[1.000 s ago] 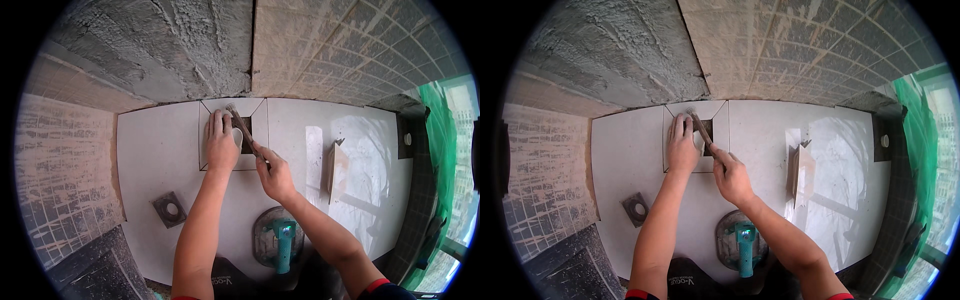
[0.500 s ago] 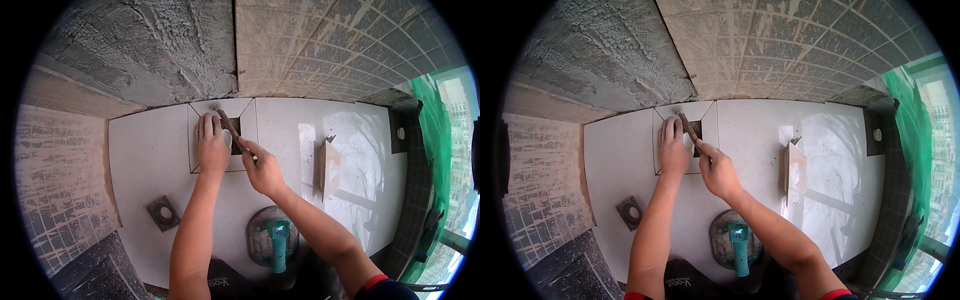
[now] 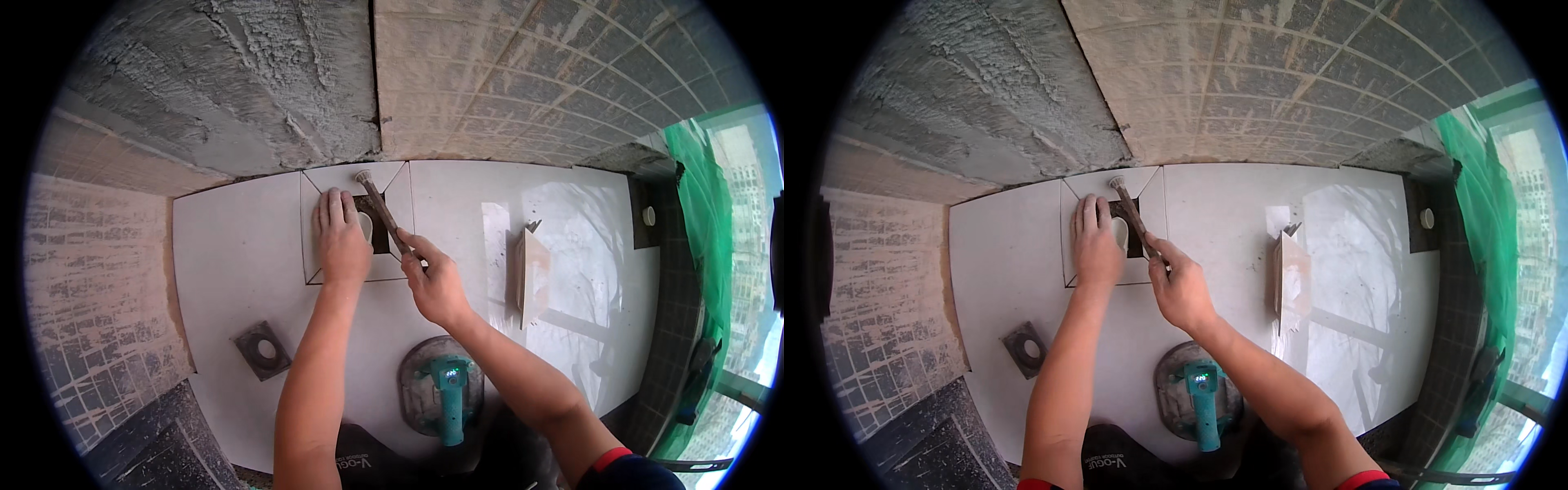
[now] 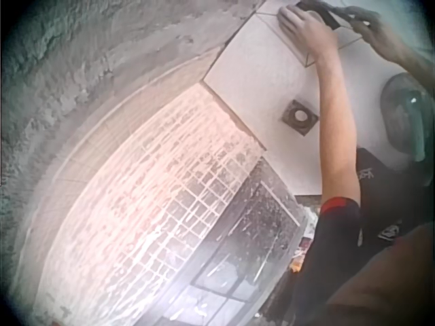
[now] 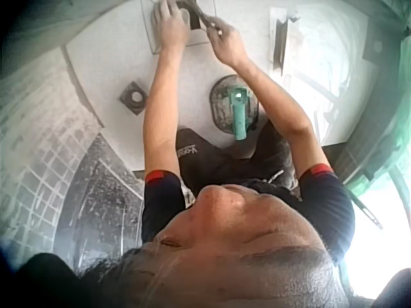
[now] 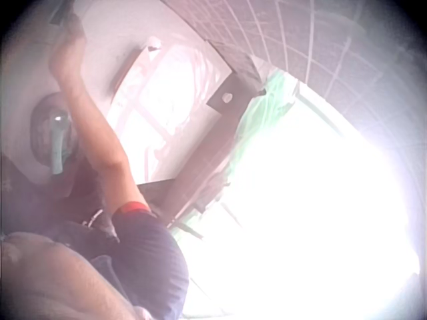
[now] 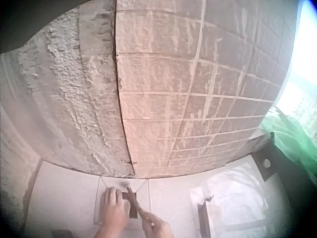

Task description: The person applies mortar around a floor drain with a trowel, positions a drain cover, and places surrounding tile segments, securing them with a hammer.

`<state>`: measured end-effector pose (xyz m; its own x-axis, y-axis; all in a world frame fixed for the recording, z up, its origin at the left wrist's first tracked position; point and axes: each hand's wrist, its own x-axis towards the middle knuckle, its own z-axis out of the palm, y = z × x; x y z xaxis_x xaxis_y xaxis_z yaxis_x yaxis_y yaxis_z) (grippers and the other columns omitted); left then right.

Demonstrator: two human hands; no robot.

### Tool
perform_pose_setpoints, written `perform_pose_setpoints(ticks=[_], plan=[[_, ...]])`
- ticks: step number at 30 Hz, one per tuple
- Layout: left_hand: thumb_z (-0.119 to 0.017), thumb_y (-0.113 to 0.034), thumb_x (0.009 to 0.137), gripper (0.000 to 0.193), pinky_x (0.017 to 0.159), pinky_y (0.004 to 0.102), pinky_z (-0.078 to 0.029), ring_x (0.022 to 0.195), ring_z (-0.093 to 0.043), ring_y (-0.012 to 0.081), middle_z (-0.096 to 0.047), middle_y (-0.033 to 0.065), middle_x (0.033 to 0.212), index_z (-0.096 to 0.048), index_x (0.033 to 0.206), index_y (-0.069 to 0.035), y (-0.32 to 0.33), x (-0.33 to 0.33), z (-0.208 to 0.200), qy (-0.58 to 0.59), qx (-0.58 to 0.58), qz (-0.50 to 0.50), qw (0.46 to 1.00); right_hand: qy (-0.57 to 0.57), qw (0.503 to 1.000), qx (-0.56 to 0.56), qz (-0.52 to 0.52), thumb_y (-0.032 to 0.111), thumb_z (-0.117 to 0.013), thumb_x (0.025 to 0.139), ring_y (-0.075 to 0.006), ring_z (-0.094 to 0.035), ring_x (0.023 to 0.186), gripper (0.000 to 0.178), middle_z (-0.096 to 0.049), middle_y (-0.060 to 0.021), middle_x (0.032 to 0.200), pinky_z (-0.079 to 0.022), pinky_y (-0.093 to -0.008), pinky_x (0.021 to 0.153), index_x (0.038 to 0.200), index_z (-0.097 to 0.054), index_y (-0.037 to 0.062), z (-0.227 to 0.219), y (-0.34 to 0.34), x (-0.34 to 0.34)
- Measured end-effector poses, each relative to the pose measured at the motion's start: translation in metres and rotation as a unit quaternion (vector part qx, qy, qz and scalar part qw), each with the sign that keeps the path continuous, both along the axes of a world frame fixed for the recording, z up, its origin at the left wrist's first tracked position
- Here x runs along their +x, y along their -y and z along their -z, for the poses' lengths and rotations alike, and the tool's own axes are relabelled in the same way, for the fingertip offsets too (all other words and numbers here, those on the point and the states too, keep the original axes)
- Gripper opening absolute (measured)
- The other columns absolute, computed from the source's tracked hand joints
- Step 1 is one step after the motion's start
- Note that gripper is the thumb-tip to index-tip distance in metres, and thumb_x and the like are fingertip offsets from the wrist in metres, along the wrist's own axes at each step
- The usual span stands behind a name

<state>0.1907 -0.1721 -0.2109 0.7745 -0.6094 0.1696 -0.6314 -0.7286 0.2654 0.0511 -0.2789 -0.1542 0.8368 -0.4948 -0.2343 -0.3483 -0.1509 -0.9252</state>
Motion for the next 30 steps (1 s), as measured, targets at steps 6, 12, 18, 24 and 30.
perform_pose_setpoints(ticks=[6,12,18,24,30], plan=[[-0.060,0.001,0.081,0.059,0.120,0.0516,-0.028,0.141,-0.039,0.0406,-0.043,0.0244,0.148,-0.049,0.137,0.013,0.000,0.000,0.004,0.011,0.001,-0.003,1.000,-0.025,0.999,0.032,0.003,0.010,-0.051,0.102,-0.0373,-0.067,0.112,0.037,-0.067,-0.0252,0.124,-0.051,-0.0388,0.096,0.136,-0.058,-0.0018,-0.010,0.001,0.003],[-0.059,-0.002,0.080,0.058,0.118,0.0554,-0.027,0.140,-0.040,0.0403,-0.044,0.0188,0.150,-0.052,0.137,0.005,0.009,-0.001,-0.013,-0.024,0.015,0.059,0.998,-0.022,0.999,0.043,0.021,0.010,-0.051,0.102,-0.0328,-0.069,0.094,0.037,-0.069,-0.0265,0.116,-0.053,-0.0369,0.084,0.137,-0.058,-0.0011,-0.014,0.003,0.000],[-0.056,-0.004,0.087,0.063,0.121,0.0621,-0.019,0.146,-0.029,0.0526,-0.034,0.0174,0.161,-0.047,0.149,-0.007,0.012,-0.010,-0.003,-0.024,0.067,0.010,0.997,0.031,0.999,-0.014,0.029,0.006,-0.051,0.101,-0.0116,-0.054,0.073,0.040,-0.061,-0.0062,0.083,-0.050,-0.0292,0.069,0.140,-0.058,0.0024,-0.002,0.006,-0.002],[-0.056,-0.004,0.088,0.064,0.121,0.0615,-0.019,0.148,-0.027,0.0507,-0.031,0.0183,0.162,-0.046,0.150,-0.008,0.011,-0.014,-0.001,-0.032,0.061,-0.006,0.998,0.022,0.999,-0.027,0.013,0.011,-0.051,0.103,-0.0125,-0.054,0.068,0.039,-0.061,-0.0075,0.082,-0.049,-0.0294,0.067,0.140,-0.059,0.0036,0.001,0.004,0.001],[-0.056,-0.004,0.088,0.066,0.122,0.0582,-0.018,0.151,-0.025,0.0431,-0.029,0.0220,0.161,-0.039,0.152,0.002,0.010,-0.017,-0.004,-0.070,0.046,-0.024,0.996,0.005,1.000,0.000,-0.007,0.013,-0.053,0.102,-0.0111,-0.053,0.066,0.039,-0.062,-0.0062,0.083,-0.048,-0.0295,0.064,0.141,-0.059,0.0071,-0.007,0.007,0.010]])
